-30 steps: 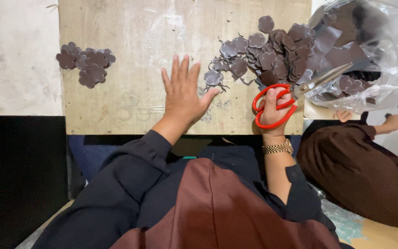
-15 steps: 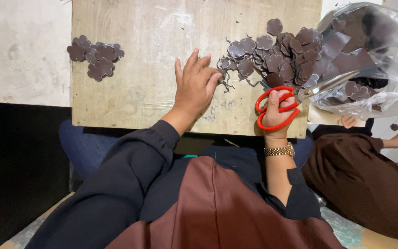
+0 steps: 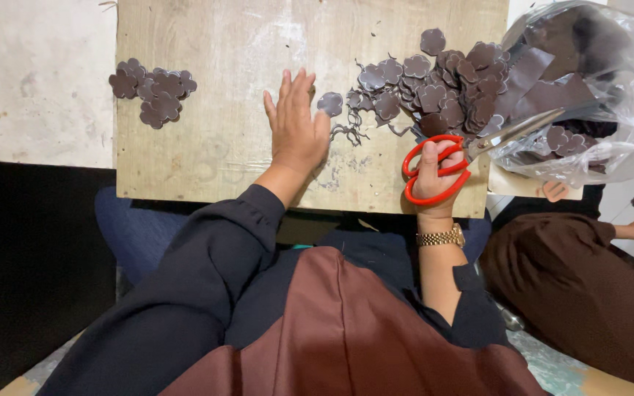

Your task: The person uses red-handled scissors to trim the edges of small dark brown flower-shaped pieces of material. They hold each piece in the left hand and carefully cut around the perimeter with the right hand, placing finished pieces on a wooden board.

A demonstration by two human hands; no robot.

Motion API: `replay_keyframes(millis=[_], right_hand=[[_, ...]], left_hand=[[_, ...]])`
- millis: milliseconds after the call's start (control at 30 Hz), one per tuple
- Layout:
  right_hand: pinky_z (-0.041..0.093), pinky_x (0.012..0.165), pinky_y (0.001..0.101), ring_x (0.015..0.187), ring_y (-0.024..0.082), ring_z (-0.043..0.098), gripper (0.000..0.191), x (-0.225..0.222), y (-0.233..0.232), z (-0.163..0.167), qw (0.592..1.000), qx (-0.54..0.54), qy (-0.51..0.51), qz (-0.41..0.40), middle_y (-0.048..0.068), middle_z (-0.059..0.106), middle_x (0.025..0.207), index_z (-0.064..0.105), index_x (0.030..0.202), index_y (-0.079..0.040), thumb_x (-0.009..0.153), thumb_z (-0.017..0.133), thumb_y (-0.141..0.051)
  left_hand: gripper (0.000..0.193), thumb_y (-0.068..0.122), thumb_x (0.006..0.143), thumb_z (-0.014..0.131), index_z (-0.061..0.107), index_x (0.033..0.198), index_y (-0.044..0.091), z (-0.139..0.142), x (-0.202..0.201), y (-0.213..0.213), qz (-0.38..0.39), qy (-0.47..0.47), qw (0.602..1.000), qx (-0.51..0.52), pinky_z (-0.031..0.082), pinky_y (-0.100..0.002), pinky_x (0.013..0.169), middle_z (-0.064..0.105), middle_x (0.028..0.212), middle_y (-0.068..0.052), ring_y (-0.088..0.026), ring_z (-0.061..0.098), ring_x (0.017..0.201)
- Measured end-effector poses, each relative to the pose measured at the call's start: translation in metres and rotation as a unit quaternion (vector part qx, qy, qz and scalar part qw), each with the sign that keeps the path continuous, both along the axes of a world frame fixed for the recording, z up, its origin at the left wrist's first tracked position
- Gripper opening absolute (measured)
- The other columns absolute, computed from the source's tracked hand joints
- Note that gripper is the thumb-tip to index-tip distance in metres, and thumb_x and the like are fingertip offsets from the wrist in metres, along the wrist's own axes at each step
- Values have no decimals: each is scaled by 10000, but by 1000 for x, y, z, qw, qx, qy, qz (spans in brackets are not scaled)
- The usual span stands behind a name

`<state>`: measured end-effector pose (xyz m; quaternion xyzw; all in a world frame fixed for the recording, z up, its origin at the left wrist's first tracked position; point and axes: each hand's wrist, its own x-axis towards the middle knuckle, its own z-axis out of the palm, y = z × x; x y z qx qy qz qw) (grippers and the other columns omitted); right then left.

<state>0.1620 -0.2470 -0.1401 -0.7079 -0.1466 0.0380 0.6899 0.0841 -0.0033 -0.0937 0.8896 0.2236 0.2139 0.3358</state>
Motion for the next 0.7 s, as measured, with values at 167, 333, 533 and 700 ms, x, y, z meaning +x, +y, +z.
replay_keyframes(millis=[167,333,533,700], right_hand=[[465,608,245,666,80,532,199,-4,6,3,999,-22,-16,-21,6,561,831,504,1012,-70,1070,626,-216],[456,627,254,710,85,520,213,-5,9,4,998,-37,-36,-25,8,544,853,517,990,-63,1081,633,-218],[457,668,269,760,95,514,229,-3,10,5,998,-39,-54,-18,11,545,881,523,986,-57,1088,641,-225],[456,642,268,727,91,521,231,-4,8,3,997,-63,-47,-24,10,541,856,537,973,-61,1080,640,-237]], left_hand=[[541,272,858,625,552,1344,47,9,1,0,-27,74,997,22,-14,-644,1199,349,1592,-241,-406,149,1534],[417,270,850,670,611,1221,88,12,1,-2,-16,71,997,13,-7,-648,1219,378,1587,-202,-377,179,1541],[398,234,839,735,564,1174,104,11,-1,-2,-13,1,1000,24,39,-651,1220,513,1425,-142,-372,280,1498],[412,221,830,779,551,1149,94,8,0,-2,-12,-21,1000,11,84,-649,1209,584,1198,-96,-343,436,1373]])
